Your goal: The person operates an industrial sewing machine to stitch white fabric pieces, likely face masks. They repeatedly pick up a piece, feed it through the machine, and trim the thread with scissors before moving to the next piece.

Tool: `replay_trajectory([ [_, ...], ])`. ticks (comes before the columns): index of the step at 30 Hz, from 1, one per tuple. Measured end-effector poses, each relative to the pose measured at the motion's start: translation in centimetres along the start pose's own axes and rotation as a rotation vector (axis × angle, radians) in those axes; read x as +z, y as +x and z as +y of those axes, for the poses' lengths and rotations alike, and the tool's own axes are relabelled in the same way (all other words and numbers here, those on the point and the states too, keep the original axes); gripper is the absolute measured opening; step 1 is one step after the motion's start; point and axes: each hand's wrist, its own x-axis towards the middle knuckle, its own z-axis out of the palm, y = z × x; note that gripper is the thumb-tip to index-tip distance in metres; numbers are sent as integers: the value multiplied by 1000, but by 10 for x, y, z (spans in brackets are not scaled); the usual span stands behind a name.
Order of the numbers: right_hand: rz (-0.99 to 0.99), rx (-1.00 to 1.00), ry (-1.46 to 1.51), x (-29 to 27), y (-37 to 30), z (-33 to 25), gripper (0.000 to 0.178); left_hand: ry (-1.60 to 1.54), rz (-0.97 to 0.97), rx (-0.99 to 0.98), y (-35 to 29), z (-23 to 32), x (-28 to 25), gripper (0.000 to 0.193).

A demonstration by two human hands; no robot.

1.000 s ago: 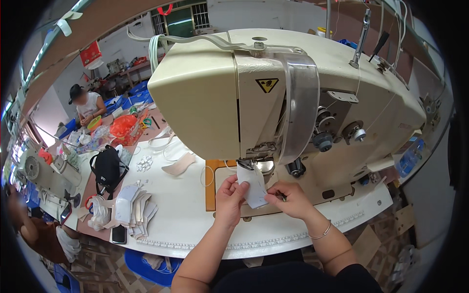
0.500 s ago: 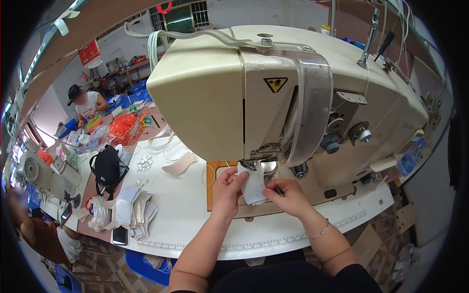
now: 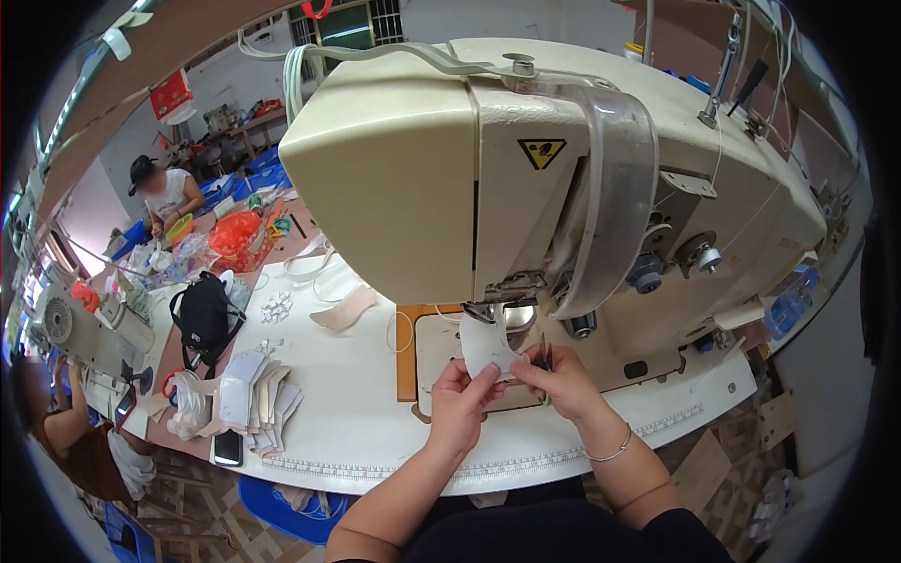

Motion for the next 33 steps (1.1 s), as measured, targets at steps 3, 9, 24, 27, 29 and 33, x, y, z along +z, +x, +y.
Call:
replay_trajectory([
  [3,2,17,11,2,3,-1,20,52,25,30,4,6,3,13],
  [9,-2,-8,63,6,6,-3,20,114,21,44,12,19,3,11],
  [24,86,-55,93,30,10,-3,18,-32,-70,-102,34,44,-3,9],
  [27,111,-75,76,35,10,-3,18,-50,-76,-141,38,48,-4,9],
  [29,115,-83,69,38,10,-3,19,-32,-80,-138,41,49,-5,9],
  [33,167,-161,-92,37,7,-4,18,-32,-98,-118,47,53,-6,10],
])
